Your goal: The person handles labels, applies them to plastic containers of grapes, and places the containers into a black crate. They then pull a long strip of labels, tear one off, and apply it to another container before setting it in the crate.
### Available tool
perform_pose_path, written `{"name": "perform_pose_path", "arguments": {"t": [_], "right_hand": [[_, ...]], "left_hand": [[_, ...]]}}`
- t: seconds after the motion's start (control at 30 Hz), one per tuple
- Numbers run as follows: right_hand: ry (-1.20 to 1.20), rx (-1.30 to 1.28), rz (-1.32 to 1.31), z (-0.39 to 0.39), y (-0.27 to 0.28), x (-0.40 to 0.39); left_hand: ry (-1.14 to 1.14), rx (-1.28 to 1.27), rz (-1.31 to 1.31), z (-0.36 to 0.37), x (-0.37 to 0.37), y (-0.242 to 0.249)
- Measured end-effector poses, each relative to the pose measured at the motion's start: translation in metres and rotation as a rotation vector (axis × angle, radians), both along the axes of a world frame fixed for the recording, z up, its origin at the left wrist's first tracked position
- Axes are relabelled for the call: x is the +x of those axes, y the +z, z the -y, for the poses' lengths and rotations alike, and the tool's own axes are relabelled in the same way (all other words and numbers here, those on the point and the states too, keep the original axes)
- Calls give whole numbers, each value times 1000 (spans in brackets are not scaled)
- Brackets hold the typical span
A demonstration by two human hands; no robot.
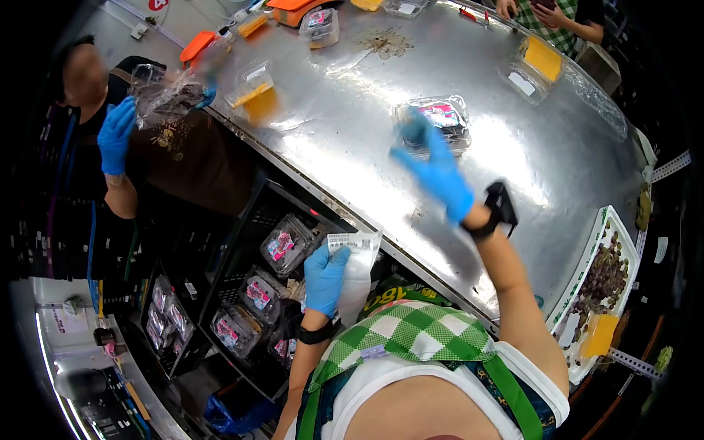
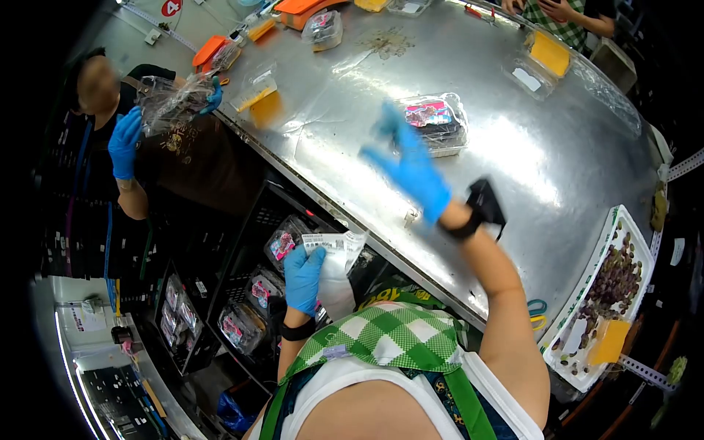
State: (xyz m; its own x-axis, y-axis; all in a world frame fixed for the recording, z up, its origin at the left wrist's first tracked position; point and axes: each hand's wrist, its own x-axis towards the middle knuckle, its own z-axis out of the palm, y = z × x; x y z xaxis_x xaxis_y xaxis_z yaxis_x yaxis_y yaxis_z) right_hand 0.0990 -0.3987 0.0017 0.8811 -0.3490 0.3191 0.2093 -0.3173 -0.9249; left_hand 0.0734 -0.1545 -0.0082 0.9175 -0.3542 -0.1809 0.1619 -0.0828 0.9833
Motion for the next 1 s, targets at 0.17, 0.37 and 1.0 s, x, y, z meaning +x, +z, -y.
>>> {"name": "perform_pose_path", "arguments": {"t": [0.17, 0.37, 1.0], "right_hand": [[23, -761, -439, 156, -73, 111], [365, -778, -975, 171, -72, 116], [594, 1206, -463, -64, -100, -105]], "left_hand": [[-14, 71, -71, -24, -15, -11], [122, -15, -111, -55, -28, -16], [154, -98, -63, -148, -60, -14]]}}
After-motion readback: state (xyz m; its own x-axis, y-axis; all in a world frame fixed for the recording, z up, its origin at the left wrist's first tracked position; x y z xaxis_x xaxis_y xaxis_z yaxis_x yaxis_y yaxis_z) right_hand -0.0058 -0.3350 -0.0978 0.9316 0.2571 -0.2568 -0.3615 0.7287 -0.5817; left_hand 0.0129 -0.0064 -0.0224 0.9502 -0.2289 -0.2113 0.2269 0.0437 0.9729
